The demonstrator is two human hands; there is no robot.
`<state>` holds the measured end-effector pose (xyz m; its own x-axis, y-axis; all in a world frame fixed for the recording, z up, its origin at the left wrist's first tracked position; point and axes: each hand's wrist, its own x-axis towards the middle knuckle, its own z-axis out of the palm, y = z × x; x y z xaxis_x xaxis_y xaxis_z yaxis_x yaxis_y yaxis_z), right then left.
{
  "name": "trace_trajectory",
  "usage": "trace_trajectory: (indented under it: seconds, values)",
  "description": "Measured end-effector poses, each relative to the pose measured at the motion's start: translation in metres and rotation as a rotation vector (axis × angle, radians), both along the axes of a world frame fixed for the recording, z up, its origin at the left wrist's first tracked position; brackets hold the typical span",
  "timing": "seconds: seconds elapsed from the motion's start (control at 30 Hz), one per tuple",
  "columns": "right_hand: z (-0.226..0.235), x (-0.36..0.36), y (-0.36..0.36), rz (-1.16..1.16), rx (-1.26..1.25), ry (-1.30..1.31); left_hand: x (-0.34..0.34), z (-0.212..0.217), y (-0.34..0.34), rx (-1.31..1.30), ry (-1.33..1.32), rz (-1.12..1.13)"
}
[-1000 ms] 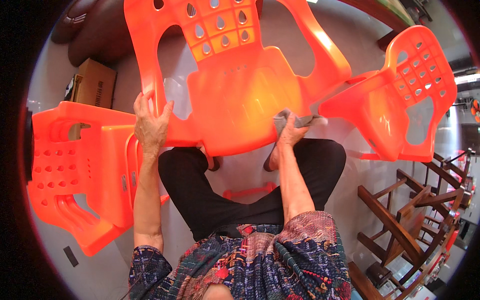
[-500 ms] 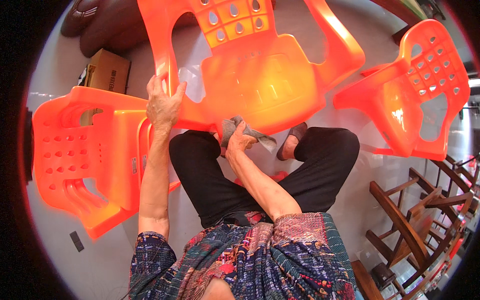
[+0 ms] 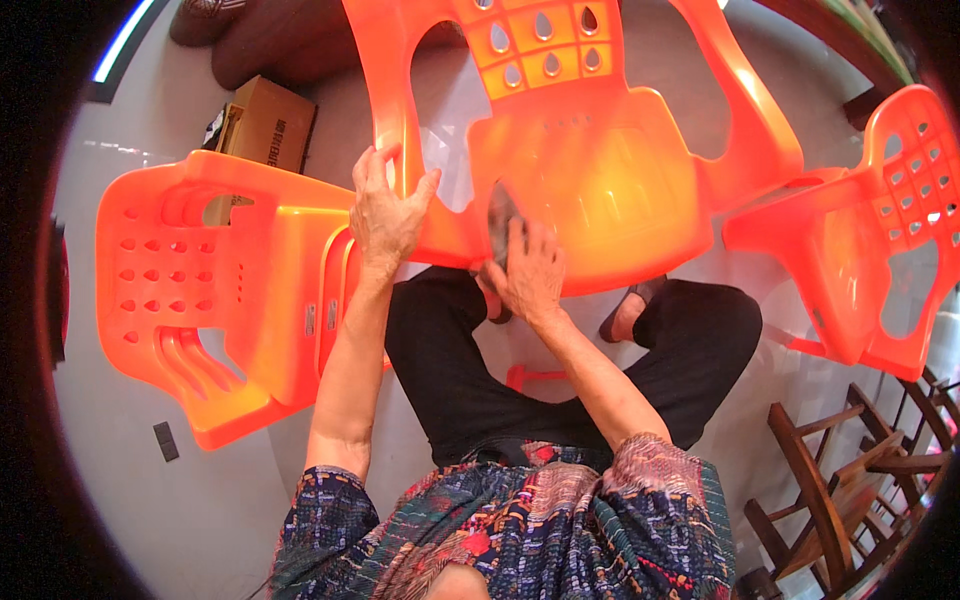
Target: The person sits on the floor and wipes an orange plastic chair with a grey cloth. They clean the seat, backrest, armrests, and underside of the chair, turning it over to reach all surfaces. The person then repeats the process on a second orange plastic chair.
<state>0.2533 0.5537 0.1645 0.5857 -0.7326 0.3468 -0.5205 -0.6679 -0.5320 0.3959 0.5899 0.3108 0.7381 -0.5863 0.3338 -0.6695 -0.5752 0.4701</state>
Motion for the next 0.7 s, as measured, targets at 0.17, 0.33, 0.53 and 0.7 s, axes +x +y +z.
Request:
trace_trajectory:
  seconds: [0.17, 0.33, 0.53, 0.7]
  values:
    - [-0.023, 0.023, -0.014, 0.283, -0.138, 0.109, 0.000, -0.003, -0.001, -0.016, -0.012, -0.006]
    - [-0.028, 0.044, -0.046, 0.372, -0.080, 0.119, 0.006, -0.002, 0.003, -0.032, -0.010, -0.001]
    - [-0.041, 0.109, -0.037, 0.013, 0.377, -0.130, 0.012, -0.009, -0.005, -0.104, 0.026, -0.051]
    - [-0.010, 0.083, 0.008, 0.046, 1.113, -0.813, 0.020, -0.007, 0.005, -0.192, 0.188, -0.054]
